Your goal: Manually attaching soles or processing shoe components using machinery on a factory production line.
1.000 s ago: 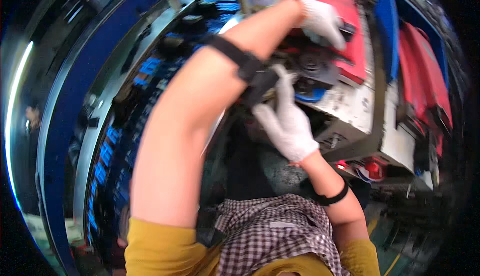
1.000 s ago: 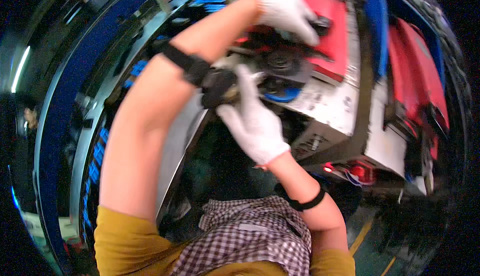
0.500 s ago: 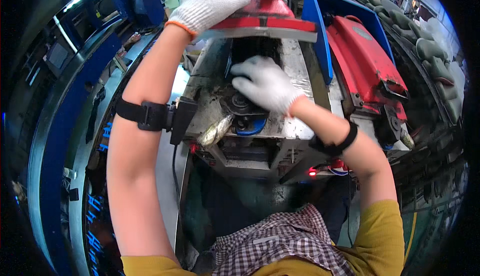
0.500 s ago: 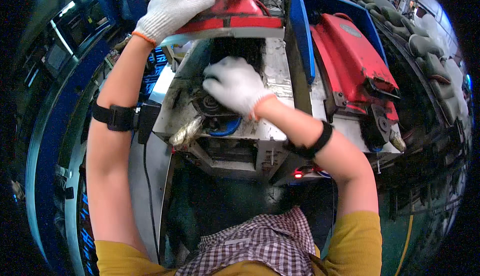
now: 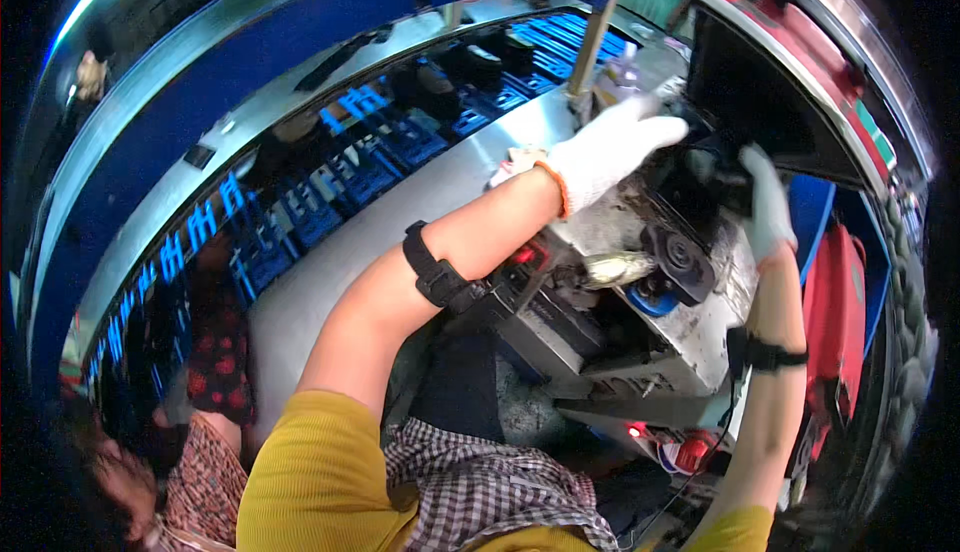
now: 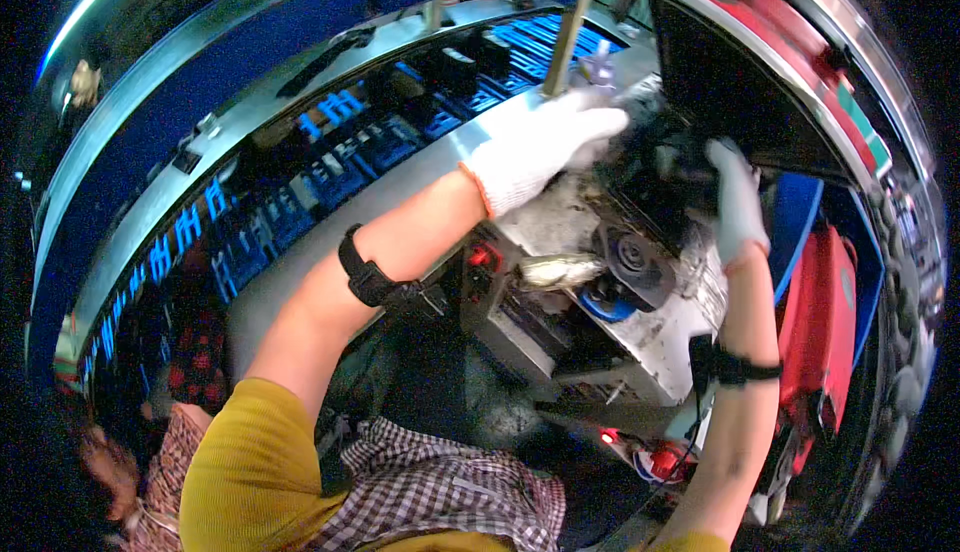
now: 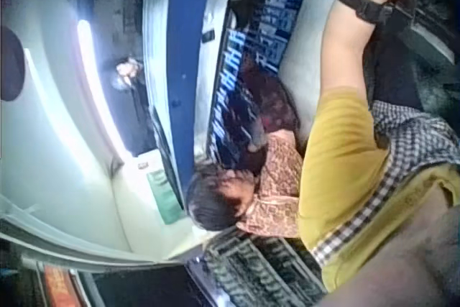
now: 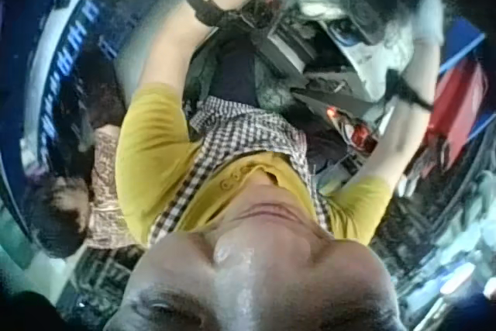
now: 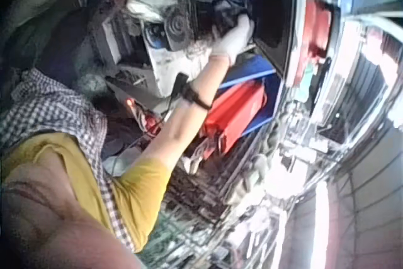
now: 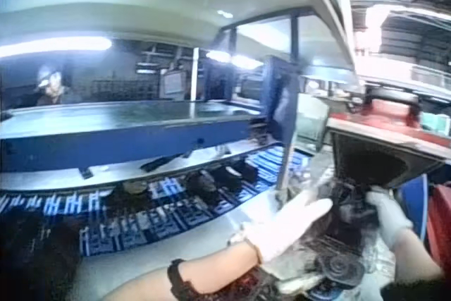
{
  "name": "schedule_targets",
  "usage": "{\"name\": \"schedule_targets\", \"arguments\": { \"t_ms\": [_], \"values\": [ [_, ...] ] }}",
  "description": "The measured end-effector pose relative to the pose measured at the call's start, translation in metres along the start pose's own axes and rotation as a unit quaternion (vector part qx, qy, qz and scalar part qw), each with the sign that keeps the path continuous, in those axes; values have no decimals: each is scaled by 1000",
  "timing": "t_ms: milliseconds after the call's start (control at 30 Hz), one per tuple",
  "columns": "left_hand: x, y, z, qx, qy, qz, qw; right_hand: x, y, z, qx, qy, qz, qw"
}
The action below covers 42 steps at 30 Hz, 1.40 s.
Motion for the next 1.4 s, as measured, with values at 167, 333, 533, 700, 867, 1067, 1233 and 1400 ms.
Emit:
{"name": "schedule_targets", "arguments": {
  "t_ms": [167,333,533,700,867,1067,1233,1400],
  "values": [
    [18,-56,-34,615,-437,-67,653,76,-39,-82,-183,-121,67,973],
    [52,-9,-16,600,-82,-55,794,113,-74,-176,-32,-276,178,944],
    [89,-71,139,414,179,-63,890,157,-97,-162,164,-191,286,925],
    [124,-194,331,202,497,64,841,267,39,69,180,-58,255,948],
    [103,-222,395,82,513,114,847,220,24,17,354,120,203,905],
    [123,-262,500,-92,593,247,761,213,19,-40,383,156,204,887],
    [144,-257,489,-21,533,149,833,208,31,-69,393,148,150,895],
    [249,-208,454,102,777,55,618,219,46,-51,480,159,191,841]
  ]
}}
Point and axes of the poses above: each hand's wrist, its own x-axis away from the middle knuckle, its own z-axis out of the back of the hand, y = z × x, the point moved 10 cm from there along -x, towards the middle knuckle, and after that the axes turned 10 degrees about -y, right-handed, at the moved point
